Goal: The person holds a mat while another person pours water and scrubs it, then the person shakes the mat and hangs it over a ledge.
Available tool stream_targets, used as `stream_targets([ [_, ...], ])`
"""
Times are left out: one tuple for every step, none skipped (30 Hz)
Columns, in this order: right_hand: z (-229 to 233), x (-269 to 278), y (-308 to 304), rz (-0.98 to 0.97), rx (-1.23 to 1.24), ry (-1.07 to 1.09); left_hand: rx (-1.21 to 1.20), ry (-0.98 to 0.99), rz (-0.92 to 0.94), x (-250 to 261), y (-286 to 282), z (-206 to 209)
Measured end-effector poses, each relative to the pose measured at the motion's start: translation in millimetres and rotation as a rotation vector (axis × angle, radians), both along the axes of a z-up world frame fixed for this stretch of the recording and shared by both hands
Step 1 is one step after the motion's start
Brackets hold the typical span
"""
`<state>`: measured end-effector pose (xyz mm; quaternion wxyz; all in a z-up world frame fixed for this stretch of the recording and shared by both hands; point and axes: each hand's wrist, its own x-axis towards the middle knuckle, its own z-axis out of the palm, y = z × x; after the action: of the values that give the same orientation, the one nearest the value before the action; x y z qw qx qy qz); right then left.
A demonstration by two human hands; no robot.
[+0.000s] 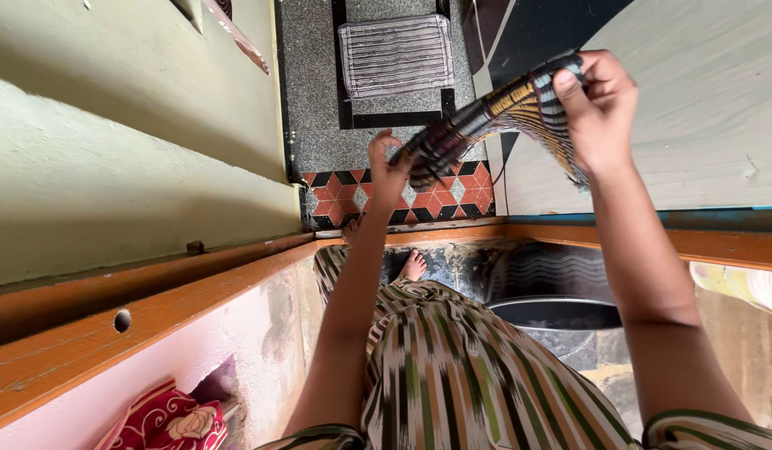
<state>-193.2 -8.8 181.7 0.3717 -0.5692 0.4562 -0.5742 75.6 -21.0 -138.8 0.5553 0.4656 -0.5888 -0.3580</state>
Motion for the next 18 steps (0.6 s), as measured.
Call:
stream_targets([
  [6.4, 0.7, 2.3, -0.004, -0.017, 0.019, 0.010, 0.068, 0.005, -8.0, 4.7, -9.1],
  [11.9, 0.8, 4.1, -0.008, -0.035, 0.037, 0.019, 0.135, 0.010, -17.2, 9.9, -19.2],
  [16.3, 0.9, 4.7, -0.011, -0.052, 0.055, 0.067, 0.089, 0.083, -31.5, 16.7, -29.3],
  [19.3, 1.8, 4.7, -0.009, -0.066, 0.026, 0.114, 0.040, 0.152, -43.8, 23.8, -38.3],
  [22.3, 1.6, 4.2, -0.007, -0.079, -0.002, 0.162, -0.009, 0.221, -49.6, 28.8, -46.2],
  [24.5, 1.2, 5.1, -0.009, -0.090, -0.029, 0.502, 0.130, 0.161, -52.6, 35.7, -52.8],
  [26.2, 0.8, 5.7, -0.001, -0.085, -0.057, 0.842, 0.269, 0.101, -56.5, 43.6, -57.7],
  [27.9, -0.1, 7.3, 0.003, -0.079, -0.085, 1.184, 0.406, 0.039, -59.2, 48.9, -61.9],
  [29.1, -1.0, 8.2, 0.008, -0.074, -0.114, 1.142, 0.509, -0.089, -57.0, 49.7, -66.2],
  [30.0, -2.2, 8.9, 0.008, -0.078, -0.113, 1.094, 0.610, -0.216, -52.5, 50.1, -70.1],
  [30.8, -3.9, 9.5, 0.008, -0.082, -0.111, 1.036, 0.709, -0.342, -51.1, 49.9, -72.9],
  [31.4, -6.0, 9.3, 0.008, -0.089, -0.110, 0.991, 0.808, -0.312, -53.3, 45.7, -73.3],
  [31.9, -8.9, 9.6, 0.002, -0.082, -0.119, 0.943, 0.906, -0.282, -56.4, 38.0, -72.4],
  [32.1, -12.3, 10.3, -0.004, -0.074, -0.130, 0.894, 1.003, -0.250, -58.3, 30.1, -71.0],
  [32.1, -16.4, 10.7, -0.009, -0.067, -0.141, 0.803, 0.989, -0.237, -56.3, 21.5, -69.5],
  [31.7, -20.9, 11.2, -0.005, -0.070, -0.152, 0.712, 0.976, -0.221, -49.5, 12.9, -67.9],
  [31.1, -25.5, 12.0, -0.001, -0.074, -0.164, 0.622, 0.961, -0.204, -41.9, 6.0, -65.1],
  [30.2, -29.5, 12.0, -0.003, -0.077, -0.169, 0.641, 1.021, -0.211, -34.9, 0.3, -58.8],
])
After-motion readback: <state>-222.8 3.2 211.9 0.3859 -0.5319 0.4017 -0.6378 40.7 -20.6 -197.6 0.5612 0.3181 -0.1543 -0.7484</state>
